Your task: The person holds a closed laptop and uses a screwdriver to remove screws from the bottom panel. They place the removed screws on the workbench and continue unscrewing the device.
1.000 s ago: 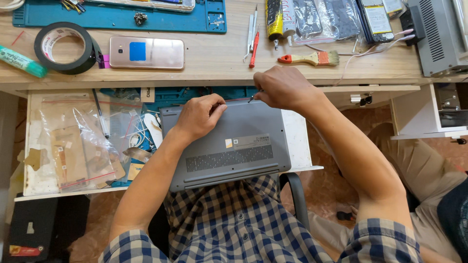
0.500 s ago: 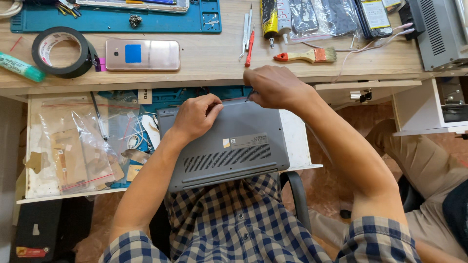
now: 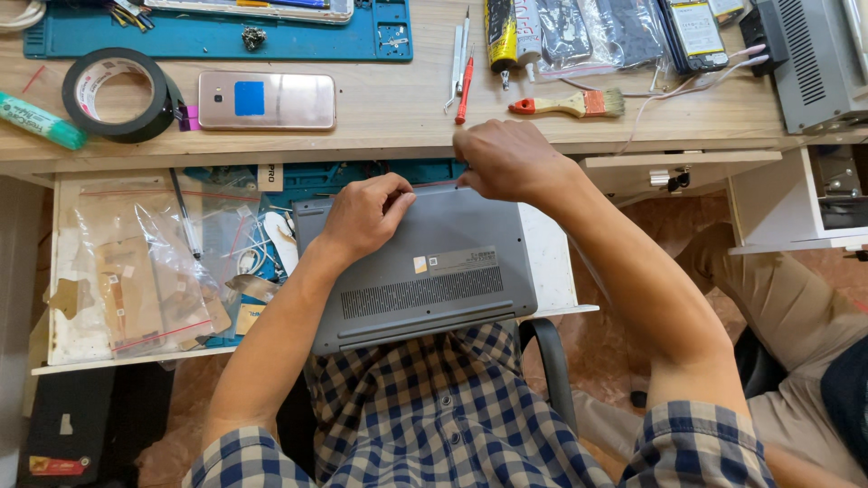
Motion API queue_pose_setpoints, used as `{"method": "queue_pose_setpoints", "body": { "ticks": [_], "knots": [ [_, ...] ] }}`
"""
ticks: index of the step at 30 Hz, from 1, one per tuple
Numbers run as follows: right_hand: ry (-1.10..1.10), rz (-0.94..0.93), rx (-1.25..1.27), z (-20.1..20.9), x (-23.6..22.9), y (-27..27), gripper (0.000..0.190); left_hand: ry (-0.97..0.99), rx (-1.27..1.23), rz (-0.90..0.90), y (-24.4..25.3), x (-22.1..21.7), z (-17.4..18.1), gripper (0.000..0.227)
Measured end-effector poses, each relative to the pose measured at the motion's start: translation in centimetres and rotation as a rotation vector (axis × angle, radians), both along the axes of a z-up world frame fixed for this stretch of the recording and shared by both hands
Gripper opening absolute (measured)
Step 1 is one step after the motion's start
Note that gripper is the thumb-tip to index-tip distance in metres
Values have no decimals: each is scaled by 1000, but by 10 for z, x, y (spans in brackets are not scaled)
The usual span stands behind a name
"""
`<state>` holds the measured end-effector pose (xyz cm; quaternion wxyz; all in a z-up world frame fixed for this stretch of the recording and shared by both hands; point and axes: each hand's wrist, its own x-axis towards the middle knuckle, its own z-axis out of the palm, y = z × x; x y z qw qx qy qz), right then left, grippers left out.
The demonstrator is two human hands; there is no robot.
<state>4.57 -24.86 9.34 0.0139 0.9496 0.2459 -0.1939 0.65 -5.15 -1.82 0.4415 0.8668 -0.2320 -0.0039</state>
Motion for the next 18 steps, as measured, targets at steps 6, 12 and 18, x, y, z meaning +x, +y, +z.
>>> {"method": "queue_pose_setpoints", "body": {
  "ticks": [6,12,18],
  "knots": [
    [-49,-7,29,-4,-2,-10,20,-41,-71,13,-5,4,4,11],
    [-350,-176,1043,-4,-40,-41,9,352,-861,26,-34,6,23,33],
    [-412,-298,1274,-31,-68,-58,15,630,-1243,-59,-62,6,34,38]
  ]
}}
